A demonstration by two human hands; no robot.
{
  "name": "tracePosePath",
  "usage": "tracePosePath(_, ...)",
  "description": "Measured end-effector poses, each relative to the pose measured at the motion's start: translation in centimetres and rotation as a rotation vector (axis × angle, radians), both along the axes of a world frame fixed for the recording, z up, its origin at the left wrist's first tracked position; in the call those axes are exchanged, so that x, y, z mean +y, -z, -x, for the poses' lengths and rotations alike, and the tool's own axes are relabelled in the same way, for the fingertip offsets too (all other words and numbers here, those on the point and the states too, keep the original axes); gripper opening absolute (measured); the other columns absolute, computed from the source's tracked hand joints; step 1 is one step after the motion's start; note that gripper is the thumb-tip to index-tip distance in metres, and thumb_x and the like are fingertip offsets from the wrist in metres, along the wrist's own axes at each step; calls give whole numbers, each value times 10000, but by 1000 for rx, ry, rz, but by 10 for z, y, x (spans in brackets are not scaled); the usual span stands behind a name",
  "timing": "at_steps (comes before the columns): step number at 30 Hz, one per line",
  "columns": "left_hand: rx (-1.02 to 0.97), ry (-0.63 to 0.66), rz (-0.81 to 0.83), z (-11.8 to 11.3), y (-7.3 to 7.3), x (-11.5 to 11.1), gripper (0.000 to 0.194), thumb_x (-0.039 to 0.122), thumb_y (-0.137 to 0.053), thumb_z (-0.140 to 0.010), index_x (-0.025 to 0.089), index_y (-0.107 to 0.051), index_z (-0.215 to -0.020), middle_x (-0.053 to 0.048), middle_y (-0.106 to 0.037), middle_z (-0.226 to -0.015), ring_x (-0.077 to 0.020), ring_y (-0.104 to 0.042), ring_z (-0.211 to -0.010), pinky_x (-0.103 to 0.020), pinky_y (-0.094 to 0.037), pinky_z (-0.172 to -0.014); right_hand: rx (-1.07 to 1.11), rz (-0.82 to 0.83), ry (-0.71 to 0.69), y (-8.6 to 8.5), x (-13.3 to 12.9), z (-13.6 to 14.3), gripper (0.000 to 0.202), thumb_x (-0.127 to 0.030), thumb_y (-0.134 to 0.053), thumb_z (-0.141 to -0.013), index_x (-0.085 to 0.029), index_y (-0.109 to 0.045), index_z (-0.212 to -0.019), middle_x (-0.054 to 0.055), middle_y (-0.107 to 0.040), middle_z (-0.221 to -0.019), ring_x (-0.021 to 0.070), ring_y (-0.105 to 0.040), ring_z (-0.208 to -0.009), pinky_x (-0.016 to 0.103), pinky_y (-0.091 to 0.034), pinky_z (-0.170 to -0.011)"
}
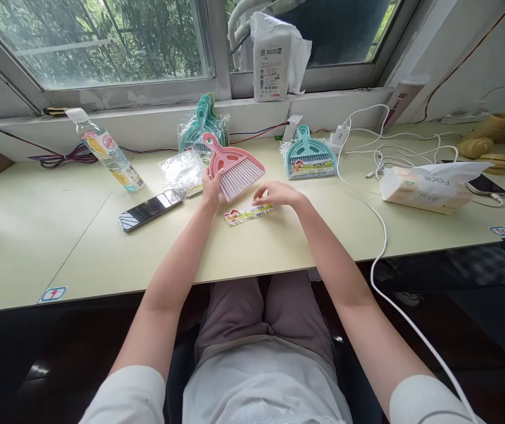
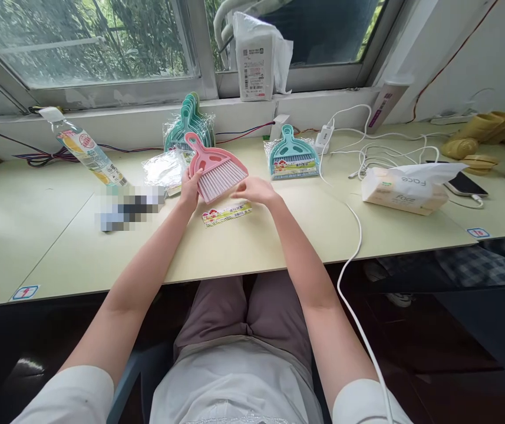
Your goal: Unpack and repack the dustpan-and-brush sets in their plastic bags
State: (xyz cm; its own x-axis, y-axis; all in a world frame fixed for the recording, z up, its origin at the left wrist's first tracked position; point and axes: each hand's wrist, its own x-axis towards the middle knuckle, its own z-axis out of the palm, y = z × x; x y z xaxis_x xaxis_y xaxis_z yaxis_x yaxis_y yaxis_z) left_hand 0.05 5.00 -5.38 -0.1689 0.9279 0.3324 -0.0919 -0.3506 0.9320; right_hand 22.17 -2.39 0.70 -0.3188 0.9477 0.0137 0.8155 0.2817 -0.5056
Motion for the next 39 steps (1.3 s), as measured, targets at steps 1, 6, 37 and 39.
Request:
tracePosePath(1, -27, 0, 22, 2, 0, 0, 452, 369, -683, -778, 209, -547, -1179, -90, -632, -1179, -244, -607, -1129, -415, -498, -972, -45, 33, -57, 1, 0, 1, 340, -459, -771, -683, -232, -743, -935, 25, -710, -978, 184, -637, -917, 235, -433, -743)
tracePosePath(6, -62, 2, 58, 2, 0, -1, 432, 321, -704, -729, 204, -565, -1121, -93, -646, -1161, -254, -616, -1118, -405, -505, -973, -109, 97, -164, 3, 3, -2, 386, -239, -850, -573, -212, -751, -946, 42, -692, -1036, 189, -636, -944, 222, -461, -736)
tracePosePath(37, 144, 292, 37, -6, -6, -22, 804, 229, -790, -582, 177, -430, -1300, -148, -591, -1260, -293, -584, -1177, -475, -511, -960, 187, -336, 429, 22, 21, 1, 415, -329, -655, -824, -235, -596, -1224, 93, -626, -1196, 231, -621, -1044, 348, -491, -886)
tracePosePath(39, 97, 249, 28, -5, -6, -20, 791, 239, -792, -576, 181, -429, -1277, -145, -588, -1273, -287, -581, -1186, -466, -510, -967, 201, -406, 443, 23, 23, 1, 540, -387, -651, -827, -211, -511, -1318, 145, -542, -1308, 257, -581, -1142, 381, -488, -929)
